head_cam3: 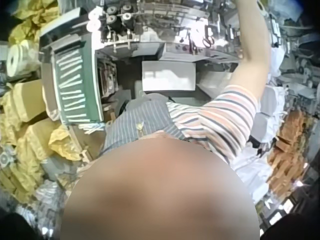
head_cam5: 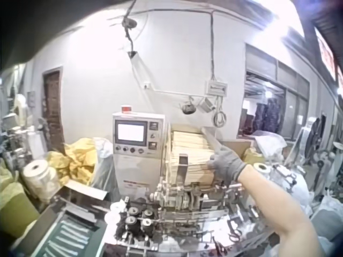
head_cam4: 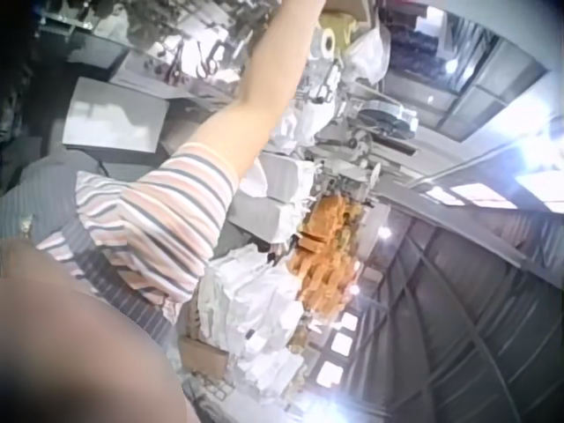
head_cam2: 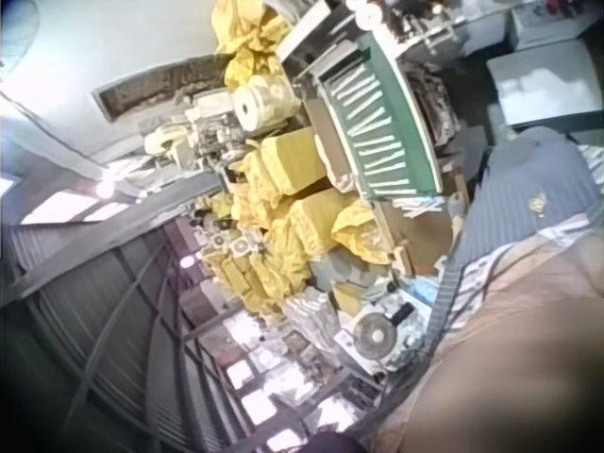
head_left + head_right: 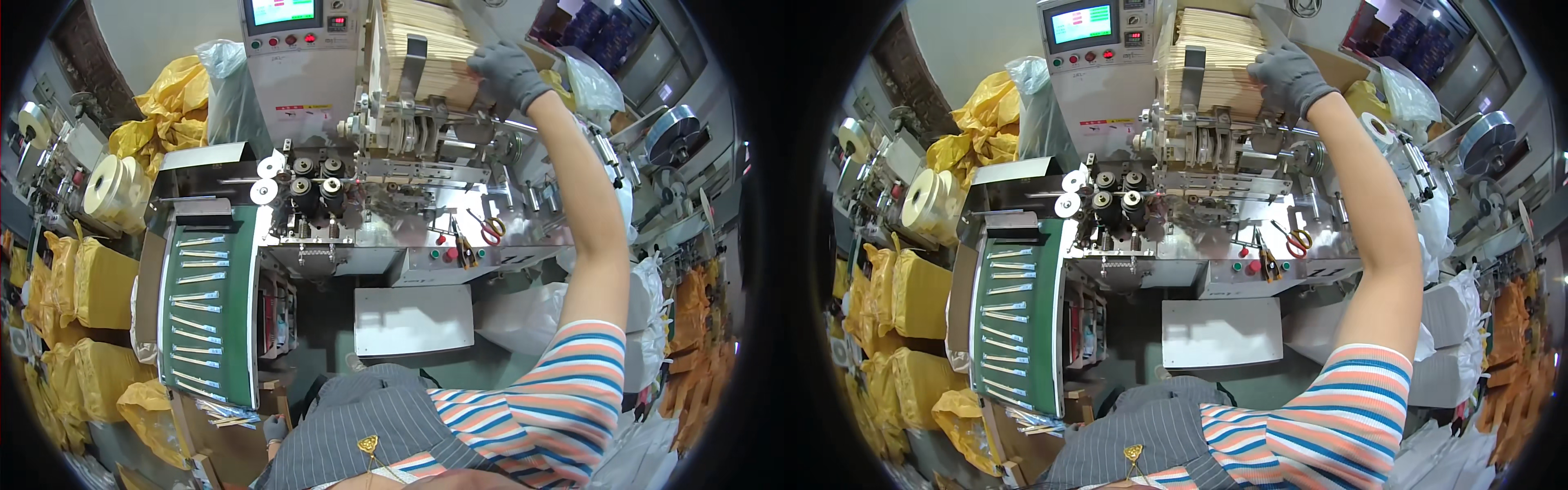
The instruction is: Packaging disposable chopsticks into plastic bags at a factory station.
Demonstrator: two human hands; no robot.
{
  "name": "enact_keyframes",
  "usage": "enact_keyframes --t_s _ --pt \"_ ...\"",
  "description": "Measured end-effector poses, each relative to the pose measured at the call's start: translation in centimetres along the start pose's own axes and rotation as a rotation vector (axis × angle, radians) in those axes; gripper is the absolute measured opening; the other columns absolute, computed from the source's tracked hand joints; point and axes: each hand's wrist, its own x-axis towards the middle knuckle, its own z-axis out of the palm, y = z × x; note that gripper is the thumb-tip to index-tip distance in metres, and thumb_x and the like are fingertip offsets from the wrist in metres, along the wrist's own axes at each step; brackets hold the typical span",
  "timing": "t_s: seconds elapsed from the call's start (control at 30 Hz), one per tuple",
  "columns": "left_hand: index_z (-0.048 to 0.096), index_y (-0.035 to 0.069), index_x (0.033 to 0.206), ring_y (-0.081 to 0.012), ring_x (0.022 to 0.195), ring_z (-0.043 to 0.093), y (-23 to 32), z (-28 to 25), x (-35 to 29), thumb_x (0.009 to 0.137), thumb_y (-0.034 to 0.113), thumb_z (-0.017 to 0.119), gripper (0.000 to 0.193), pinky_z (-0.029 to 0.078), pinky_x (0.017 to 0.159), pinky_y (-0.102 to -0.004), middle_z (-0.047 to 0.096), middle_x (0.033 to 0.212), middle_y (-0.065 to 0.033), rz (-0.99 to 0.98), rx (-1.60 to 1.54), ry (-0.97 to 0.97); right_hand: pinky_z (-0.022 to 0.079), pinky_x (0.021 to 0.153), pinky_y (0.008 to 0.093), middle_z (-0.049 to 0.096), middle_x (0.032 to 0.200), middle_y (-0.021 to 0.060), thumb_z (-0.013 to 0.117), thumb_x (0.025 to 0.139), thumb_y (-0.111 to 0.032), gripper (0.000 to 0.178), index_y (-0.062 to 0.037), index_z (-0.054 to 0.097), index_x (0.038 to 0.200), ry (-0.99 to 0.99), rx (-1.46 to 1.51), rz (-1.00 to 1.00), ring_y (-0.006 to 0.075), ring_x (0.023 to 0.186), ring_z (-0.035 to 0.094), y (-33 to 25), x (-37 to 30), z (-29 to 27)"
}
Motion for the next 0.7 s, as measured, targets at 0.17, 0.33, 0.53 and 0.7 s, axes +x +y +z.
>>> enact_keyframes --t_s 0.17,0.33,0.53,0.7 --pt "0.069 -0.001 0.085 -0.0299 0.075 0.067 0.2 0.2 -0.2 0.080 0.024 0.065 0.026 0.050 0.067 -0.0367 0.067 0.078 -0.0193 -0.006 -0.013 0.018 0.044 0.083 0.0381 0.063 0.085 0.0079 0.064 0.067 -0.017 0.015 -0.0125 0.064 0.081 -0.007 -0.023 -0.021 0.0264 0.086 0.061 -0.5 0.8 -0.3" --pt "0.068 -0.002 0.084 -0.0300 0.073 0.067 0.5 0.1 -0.2 0.080 0.023 0.065 0.025 0.050 0.065 -0.0366 0.067 0.076 -0.0194 -0.018 -0.042 0.010 0.044 0.081 0.0380 0.064 0.071 0.0099 0.063 0.066 -0.015 0.006 -0.0124 0.065 0.071 -0.138 -0.083 0.002 0.0288 0.075 0.063 -1.2 2.1 0.0" --pt "0.069 -0.001 0.084 -0.0263 0.068 0.067 -0.5 0.6 -0.7 0.079 0.024 0.065 0.026 0.050 0.064 -0.0351 0.067 0.071 -0.0178 -0.073 -0.135 -0.031 0.045 0.079 0.0376 0.066 0.074 0.0127 0.063 0.067 -0.016 0.010 -0.0108 0.067 0.075 -0.238 -0.095 0.031 0.0293 0.076 0.065 -1.4 2.7 -0.3" --pt "0.070 -0.001 0.085 -0.0236 0.068 0.068 -2.1 1.2 -1.5 0.079 0.025 0.065 0.027 0.050 0.064 -0.0336 0.068 0.072 -0.0167 -0.001 -0.063 0.036 0.045 0.085 0.0397 0.068 0.079 0.0140 0.060 0.068 -0.013 0.015 -0.0104 0.070 0.079 -0.269 -0.151 0.026 0.0301 0.081 0.066 -2.9 3.2 -1.1"
